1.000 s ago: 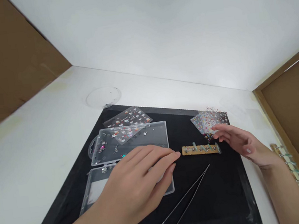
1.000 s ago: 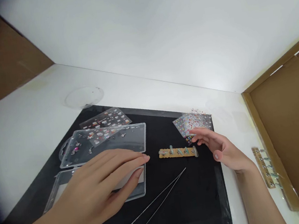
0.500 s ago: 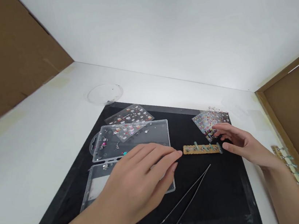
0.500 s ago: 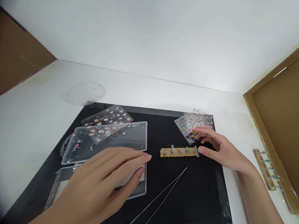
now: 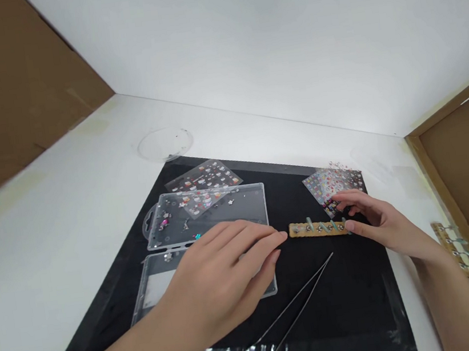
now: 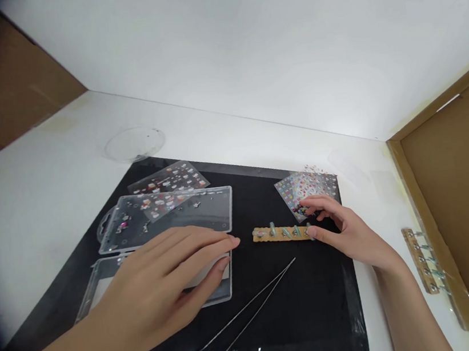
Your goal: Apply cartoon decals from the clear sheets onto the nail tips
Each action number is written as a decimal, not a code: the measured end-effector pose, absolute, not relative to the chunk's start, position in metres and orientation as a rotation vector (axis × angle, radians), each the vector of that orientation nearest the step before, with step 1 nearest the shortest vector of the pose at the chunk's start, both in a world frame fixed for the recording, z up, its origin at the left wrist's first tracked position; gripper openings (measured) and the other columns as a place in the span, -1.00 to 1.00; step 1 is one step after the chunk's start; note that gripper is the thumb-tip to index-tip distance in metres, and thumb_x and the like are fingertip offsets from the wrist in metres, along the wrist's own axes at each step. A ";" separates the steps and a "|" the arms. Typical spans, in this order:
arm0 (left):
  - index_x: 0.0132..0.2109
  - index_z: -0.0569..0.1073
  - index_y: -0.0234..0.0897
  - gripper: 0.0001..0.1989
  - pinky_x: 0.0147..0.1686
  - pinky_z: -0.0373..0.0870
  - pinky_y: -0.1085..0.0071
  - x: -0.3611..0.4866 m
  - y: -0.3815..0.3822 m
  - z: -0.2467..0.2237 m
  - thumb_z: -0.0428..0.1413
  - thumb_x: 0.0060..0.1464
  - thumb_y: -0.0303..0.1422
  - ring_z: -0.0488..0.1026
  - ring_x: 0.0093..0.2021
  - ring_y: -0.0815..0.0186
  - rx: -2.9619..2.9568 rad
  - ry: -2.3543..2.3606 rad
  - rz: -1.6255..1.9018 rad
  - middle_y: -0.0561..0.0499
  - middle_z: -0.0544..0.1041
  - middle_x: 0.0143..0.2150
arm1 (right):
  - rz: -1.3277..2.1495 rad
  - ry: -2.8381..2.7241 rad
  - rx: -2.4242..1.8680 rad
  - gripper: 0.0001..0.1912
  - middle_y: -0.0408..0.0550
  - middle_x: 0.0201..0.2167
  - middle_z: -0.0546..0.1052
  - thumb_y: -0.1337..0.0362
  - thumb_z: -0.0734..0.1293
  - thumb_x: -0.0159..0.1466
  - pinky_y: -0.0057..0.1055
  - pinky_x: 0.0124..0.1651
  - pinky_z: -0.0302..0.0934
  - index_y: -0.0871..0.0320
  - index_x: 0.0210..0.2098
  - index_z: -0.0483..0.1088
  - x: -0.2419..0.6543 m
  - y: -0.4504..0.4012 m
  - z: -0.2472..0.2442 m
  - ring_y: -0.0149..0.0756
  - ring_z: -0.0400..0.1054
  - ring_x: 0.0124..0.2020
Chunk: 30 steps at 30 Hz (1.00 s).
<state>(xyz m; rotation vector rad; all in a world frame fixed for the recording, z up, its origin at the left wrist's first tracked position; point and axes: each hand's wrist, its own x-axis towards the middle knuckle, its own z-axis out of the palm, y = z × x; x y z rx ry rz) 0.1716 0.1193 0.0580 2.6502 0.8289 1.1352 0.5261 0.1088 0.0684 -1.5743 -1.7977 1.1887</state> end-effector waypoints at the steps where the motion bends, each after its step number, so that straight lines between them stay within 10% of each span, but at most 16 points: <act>1: 0.09 0.55 -0.34 -0.83 -0.03 0.47 0.30 0.172 0.119 0.058 0.09 0.50 -0.55 0.55 -0.06 0.32 2.647 0.835 1.135 0.03 0.63 -0.05 | 1.191 -1.798 -1.577 -0.44 0.05 0.27 0.57 -0.17 0.51 0.39 0.01 0.28 0.52 -0.18 0.30 0.54 0.526 0.109 0.069 -0.07 0.55 0.15; 30: 0.10 0.54 -0.32 -0.84 -0.07 0.50 0.27 0.172 0.118 0.056 0.13 0.48 -0.54 0.58 -0.06 0.31 2.655 0.843 1.125 0.05 0.64 -0.04 | 1.211 -1.752 -1.599 -0.45 0.06 0.22 0.65 -0.21 0.49 0.40 -0.06 0.15 0.59 -0.16 0.27 0.58 0.521 0.108 0.077 -0.03 0.59 0.14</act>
